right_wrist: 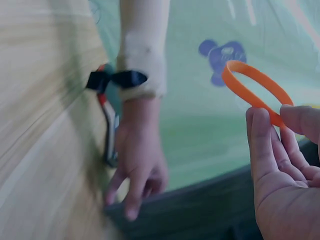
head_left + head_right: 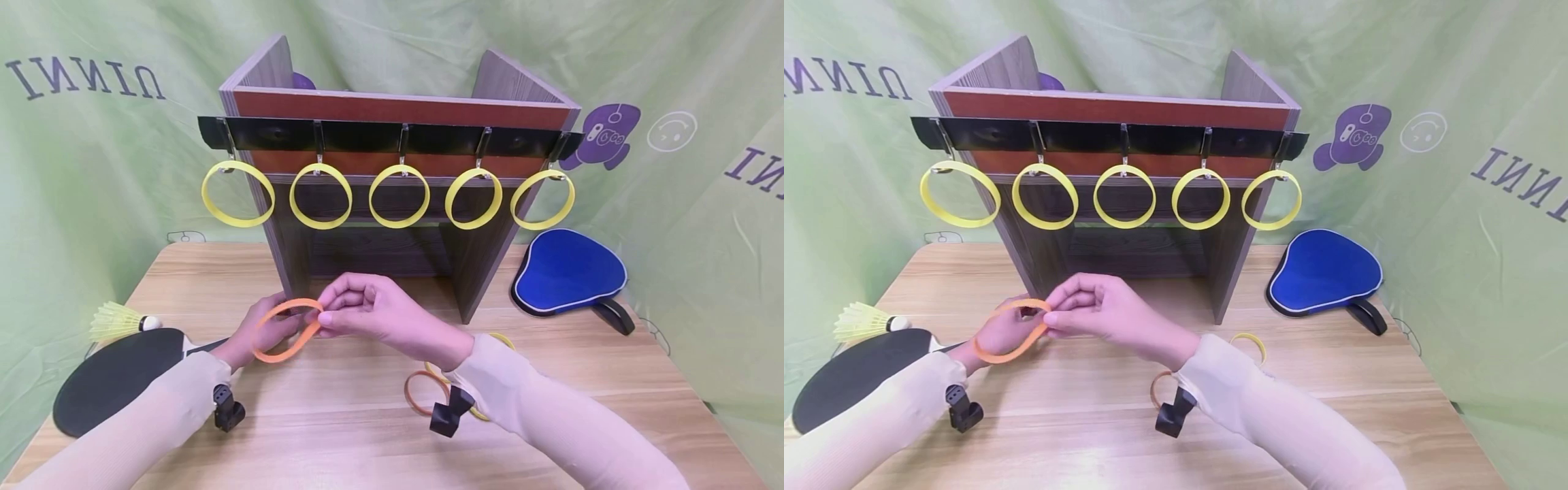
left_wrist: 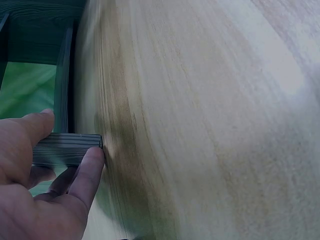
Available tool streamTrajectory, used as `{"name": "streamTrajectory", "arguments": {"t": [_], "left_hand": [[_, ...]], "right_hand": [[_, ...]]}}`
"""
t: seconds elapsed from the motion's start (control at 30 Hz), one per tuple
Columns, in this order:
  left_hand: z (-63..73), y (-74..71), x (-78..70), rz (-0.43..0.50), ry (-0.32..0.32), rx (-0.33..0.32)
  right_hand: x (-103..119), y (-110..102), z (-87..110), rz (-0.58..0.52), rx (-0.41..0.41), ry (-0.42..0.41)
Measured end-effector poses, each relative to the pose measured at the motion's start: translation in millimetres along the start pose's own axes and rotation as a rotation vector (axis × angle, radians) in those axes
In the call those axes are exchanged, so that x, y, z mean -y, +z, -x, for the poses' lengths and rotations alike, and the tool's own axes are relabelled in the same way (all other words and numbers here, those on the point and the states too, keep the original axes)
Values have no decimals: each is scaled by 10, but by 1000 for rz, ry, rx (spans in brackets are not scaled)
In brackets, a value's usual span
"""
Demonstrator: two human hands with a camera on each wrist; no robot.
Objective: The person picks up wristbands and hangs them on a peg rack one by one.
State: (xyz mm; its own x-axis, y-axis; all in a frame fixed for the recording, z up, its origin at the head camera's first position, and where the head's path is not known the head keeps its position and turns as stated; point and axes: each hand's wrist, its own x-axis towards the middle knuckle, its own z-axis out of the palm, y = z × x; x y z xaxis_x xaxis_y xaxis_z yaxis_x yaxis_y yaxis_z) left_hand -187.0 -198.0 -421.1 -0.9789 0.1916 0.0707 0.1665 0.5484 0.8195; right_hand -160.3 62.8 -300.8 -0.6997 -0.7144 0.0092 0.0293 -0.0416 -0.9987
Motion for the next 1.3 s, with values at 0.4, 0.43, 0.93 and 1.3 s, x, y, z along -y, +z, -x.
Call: {"name": "streamTrajectory", "arguments": {"t": [0.4, 0.43, 0.93, 1.3], "left_hand": [[-13, 4, 10, -32, 72, -39], [-15, 4, 7, -29, 69, -40], [-8, 16, 18, 9, 10, -19], [-8, 5, 21, 0, 6, -17]], "right_hand": [[394, 277, -127, -128, -97, -75], [421, 297, -145, -150, -108, -87], [634, 537, -483, -435, -264, -220], [611, 568, -571, -459, -350, -206]]}}
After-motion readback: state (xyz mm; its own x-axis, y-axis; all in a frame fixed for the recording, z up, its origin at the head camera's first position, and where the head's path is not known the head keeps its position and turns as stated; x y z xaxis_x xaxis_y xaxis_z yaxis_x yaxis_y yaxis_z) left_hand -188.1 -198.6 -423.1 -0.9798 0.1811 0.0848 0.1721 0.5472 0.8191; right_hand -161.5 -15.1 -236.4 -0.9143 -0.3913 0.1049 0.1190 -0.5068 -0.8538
